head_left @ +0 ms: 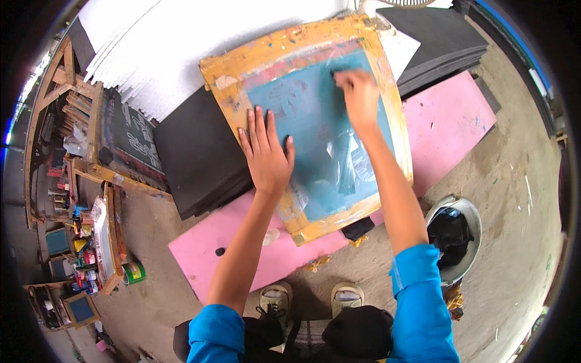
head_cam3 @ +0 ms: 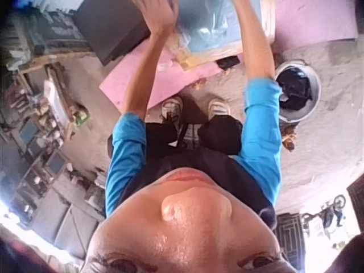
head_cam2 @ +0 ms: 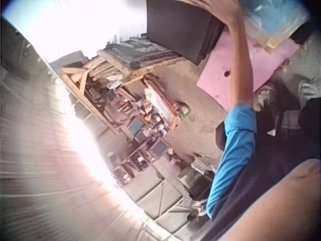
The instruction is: The person wipes a framed screen with a dark cloth, repeatedly rubbing the surface to remove residue. The person occasionally dips the cloth into a bucket of liquid and continues wiping the screen until it appears cleaner.
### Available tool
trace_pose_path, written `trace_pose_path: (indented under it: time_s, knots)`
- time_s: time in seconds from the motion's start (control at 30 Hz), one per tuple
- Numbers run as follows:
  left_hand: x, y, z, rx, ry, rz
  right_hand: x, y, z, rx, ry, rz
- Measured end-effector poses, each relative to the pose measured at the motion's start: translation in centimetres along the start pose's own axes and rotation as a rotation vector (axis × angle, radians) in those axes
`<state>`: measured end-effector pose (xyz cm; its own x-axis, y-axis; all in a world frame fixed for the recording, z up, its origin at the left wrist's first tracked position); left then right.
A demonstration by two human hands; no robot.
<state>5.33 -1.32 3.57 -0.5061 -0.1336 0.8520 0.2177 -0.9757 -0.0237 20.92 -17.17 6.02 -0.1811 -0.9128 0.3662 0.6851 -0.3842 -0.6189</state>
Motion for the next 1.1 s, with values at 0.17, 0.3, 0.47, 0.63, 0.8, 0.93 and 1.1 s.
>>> trace_pose_path:
  time_s: [0.17,0.3,0.47,0.63,0.8,0.93,1.1]
  knots:
    - [0.6,0.1,0.4,-0.014,0.054,-0.004,0.3,0.1,-0.9,-0.003,0.009,0.019]
    - [0.0,0.5,-0.1,0.007,0.014,-0.022,0.6,1.6,2.0,-0.137,0.027,0.000]
    - [0.6,-0.2,0.1,0.005,0.055,-0.001,0.0,0.4,-2.4,-0.073,-0.009,0.049]
    - [0.2,0.8,0.1,0.000,0.040,-0.009,0.8,2.0,2.9,-0.096,0.084,-0.002]
    - [0.0,-0.6,-0.2,0.008,0.027,0.034,-0.6,-0.6,-7.3,-0.136,-0.054,0.156]
    - [0.6,0.1,0.0,-0.029,0.049,0.055,0.3,-0.7,-7.6,-0.080,-0.085,0.211]
    - [0.5,1.4,0.2,-0.032,0.025,0.044,2.2,3.1,3.5,0.031,0.198,0.021]
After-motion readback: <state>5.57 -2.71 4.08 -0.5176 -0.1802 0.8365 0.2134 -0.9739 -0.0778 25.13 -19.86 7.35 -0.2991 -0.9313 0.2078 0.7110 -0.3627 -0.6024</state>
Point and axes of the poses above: each hand's wrist, its own z-axis towards the middle knuckle, its own x-axis out of the back of the hand, y = z × x, the point moved 7 cm from there along z, towards the middle knuckle, and after that the axes turned 10 degrees about z, right-handed, at the moved point
